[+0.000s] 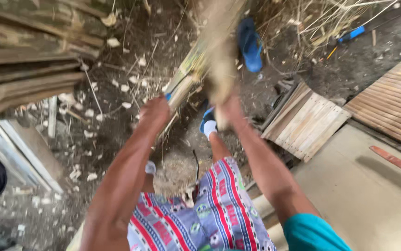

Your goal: The person splits a bamboo pole lengthwise using a machete and a wooden mallet. They repeatedly strike the machete blade to drive it through the bamboo, then mark the split section with a pencil.

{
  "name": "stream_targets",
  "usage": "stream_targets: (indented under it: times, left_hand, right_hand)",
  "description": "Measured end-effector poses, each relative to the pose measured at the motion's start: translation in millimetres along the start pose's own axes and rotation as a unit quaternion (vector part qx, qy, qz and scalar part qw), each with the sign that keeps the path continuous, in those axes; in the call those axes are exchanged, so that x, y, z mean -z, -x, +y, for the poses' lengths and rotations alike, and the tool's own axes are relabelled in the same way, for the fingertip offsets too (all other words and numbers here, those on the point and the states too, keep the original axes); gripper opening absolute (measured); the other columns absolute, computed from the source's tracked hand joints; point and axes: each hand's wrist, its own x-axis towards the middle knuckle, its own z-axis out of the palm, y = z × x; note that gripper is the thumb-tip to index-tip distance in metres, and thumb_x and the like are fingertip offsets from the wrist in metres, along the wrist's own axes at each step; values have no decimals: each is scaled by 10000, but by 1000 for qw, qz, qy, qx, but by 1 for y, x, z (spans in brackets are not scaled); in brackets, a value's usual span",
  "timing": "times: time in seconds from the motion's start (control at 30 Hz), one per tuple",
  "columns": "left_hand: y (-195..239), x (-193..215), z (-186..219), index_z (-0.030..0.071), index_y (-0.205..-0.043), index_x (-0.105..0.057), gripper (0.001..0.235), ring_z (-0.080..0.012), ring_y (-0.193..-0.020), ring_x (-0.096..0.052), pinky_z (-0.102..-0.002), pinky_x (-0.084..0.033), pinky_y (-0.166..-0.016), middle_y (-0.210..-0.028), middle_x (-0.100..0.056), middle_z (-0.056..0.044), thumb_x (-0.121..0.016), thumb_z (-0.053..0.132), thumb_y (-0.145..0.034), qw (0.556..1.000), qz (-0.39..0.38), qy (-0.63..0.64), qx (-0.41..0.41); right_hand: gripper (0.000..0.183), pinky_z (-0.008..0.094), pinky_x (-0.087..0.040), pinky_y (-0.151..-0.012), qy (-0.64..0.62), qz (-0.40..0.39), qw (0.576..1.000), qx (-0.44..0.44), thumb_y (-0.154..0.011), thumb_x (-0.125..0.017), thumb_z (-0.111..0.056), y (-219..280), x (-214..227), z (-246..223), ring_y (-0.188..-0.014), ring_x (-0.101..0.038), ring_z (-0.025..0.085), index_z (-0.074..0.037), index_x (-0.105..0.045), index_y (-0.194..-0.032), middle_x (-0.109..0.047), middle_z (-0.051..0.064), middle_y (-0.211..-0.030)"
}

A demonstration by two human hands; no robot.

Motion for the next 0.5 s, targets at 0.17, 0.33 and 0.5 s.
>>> stream_targets:
  times: [0.17, 0.33, 0.5]
  left_hand:
    - [8, -29, 4, 25, -1286, -642, 373, -394, -1201, -666, -507, -543, -991, -1301, -676, -223, -516, 159, -961, 997, 4, -49, -51]
    - [12, -7, -51, 55, -1413, -517, 458, -388, -1149, -700, -509, -557, -978, -1268, -691, -222, -527, 150, -965, 994, -47, -88, -38]
    - [35, -35, -103, 81, -1423, -458, 513, -460, -1138, -644, -552, -536, -937, -1228, -653, -277, -586, 328, -992, 997, 19, -51, -59]
  right_hand:
    - [930, 416, -541, -1030, 179, -272, 944, -49, -754, -831, -301, 65, -54, 77, -1194, -652, 327, -26, -347, -1500, -615, 223, -1355]
    - [847, 420, -602, -910, 182, -194, 959, -102, -778, -817, -297, 53, 1, 31, -1012, -725, 300, -169, -408, -1509, -720, 177, -1197]
    - [751, 388, -695, -742, -90, -51, 994, 22, -1016, -697, -234, 12, 126, -42, -955, -739, 224, -159, -213, -1585, -629, 158, -1332]
